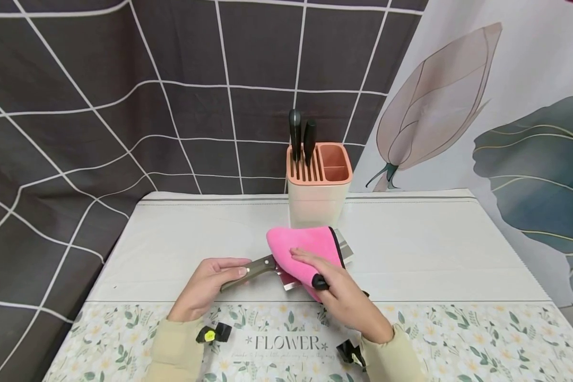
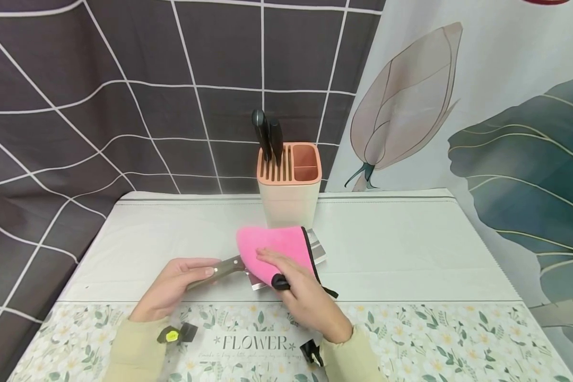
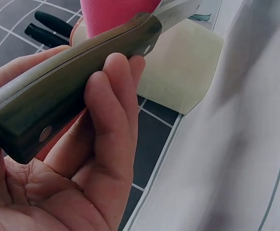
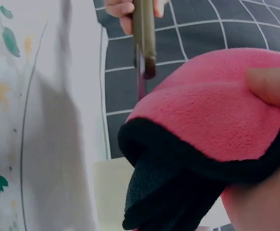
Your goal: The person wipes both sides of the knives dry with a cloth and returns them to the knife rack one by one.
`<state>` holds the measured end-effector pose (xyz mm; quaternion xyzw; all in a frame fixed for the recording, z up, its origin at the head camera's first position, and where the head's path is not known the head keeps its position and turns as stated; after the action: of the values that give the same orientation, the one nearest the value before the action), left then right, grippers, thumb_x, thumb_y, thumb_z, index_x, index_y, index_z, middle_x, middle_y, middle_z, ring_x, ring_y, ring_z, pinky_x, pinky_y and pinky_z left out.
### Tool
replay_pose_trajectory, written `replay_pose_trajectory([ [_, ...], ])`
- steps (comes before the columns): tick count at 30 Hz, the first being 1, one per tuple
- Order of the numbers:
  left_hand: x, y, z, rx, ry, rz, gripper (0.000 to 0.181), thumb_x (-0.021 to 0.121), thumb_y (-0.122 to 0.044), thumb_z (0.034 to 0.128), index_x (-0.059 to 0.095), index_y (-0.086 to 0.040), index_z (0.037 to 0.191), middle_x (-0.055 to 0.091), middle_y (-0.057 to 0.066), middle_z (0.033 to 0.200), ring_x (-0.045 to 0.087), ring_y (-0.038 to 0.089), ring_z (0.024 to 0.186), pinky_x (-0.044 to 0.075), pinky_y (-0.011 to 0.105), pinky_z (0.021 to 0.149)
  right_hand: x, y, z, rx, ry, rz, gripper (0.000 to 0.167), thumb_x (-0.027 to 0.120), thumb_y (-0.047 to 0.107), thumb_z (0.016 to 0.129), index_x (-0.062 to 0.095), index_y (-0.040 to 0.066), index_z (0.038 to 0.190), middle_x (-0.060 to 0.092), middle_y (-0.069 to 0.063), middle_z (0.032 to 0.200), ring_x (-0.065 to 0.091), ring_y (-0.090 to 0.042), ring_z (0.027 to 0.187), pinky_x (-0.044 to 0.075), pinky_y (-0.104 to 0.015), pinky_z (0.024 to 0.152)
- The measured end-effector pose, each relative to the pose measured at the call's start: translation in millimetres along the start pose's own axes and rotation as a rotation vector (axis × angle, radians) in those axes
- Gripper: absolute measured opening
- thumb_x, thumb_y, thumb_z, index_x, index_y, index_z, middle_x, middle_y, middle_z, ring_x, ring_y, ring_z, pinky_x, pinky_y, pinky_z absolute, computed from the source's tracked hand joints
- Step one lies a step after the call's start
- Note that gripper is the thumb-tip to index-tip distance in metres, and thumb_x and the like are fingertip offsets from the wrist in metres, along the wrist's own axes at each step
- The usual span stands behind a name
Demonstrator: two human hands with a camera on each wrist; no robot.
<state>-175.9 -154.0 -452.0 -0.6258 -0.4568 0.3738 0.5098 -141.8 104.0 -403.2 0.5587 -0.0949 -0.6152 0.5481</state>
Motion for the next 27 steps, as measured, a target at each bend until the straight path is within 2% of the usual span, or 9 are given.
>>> replay_pose_trajectory([
  [3,-0.3,0.3,1.4,-0.005,-0.005,-0.005,0.038,0.07,-0.017,0.0942,0.066,0.008,0.123,0.075,0.015,0.105,0.072,0.022,0.099,0.051,0.027,0.094,5.6,0.3,-0.8,-0.011,0.055,-0.028,0.079,0.05,-0.02,0.078,0.047,0.014,0.149,0.044,-0.001,0.156,0.038,-0.022,0.145,0.028,-0.037,0.119],
  [11,1.0,-0.8,2.2,0.011,0.009,-0.048,0.039,0.068,-0.014,0.095,0.063,0.012,0.123,0.075,0.016,0.102,0.074,0.021,0.091,0.053,0.028,0.092,11.1,1.6,-3.5,-0.005,0.137,-0.083,0.068,0.054,-0.014,0.087,0.048,0.013,0.149,0.046,-0.002,0.154,0.038,-0.026,0.145,0.03,-0.045,0.118],
  [17,0.8,-2.1,1.5,0.018,0.021,-0.091,0.04,0.067,-0.012,0.0959,0.06,0.015,0.125,0.073,0.02,0.109,0.074,0.02,0.089,0.055,0.03,0.092,11.2,1.2,-3.9,0.011,0.15,-0.133,0.066,0.053,-0.014,0.087,0.049,0.012,0.148,0.047,-0.002,0.153,0.038,-0.029,0.144,0.03,-0.048,0.117],
  [24,-2.5,-3.8,-0.4,0.014,0.008,-0.075,0.041,0.065,-0.014,0.0974,0.06,0.015,0.126,0.076,0.014,0.098,0.074,0.018,0.092,0.055,0.028,0.09,6.1,-3.2,-4.6,0.084,0.13,-0.19,0.068,0.055,-0.015,0.085,0.05,0.011,0.148,0.045,-0.005,0.155,0.037,-0.028,0.145,0.027,-0.049,0.118],
  [27,-4.2,-3.8,-0.8,0.006,-0.006,-0.085,0.041,0.065,-0.013,0.0973,0.06,0.015,0.126,0.076,0.014,0.099,0.073,0.019,0.093,0.055,0.028,0.09,1.1,-6.6,-4.7,0.113,0.118,-0.182,0.07,0.055,-0.018,0.084,0.05,0.011,0.148,0.045,-0.006,0.155,0.036,-0.028,0.145,0.027,-0.05,0.118],
])
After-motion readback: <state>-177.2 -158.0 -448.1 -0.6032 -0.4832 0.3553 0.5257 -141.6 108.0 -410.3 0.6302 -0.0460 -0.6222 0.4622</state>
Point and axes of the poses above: each hand's wrist, its own z-axis towards the middle knuckle, its own x-axis out of the palm, y = z × x, the point moved 5 cm from there along z, towards the middle knuckle
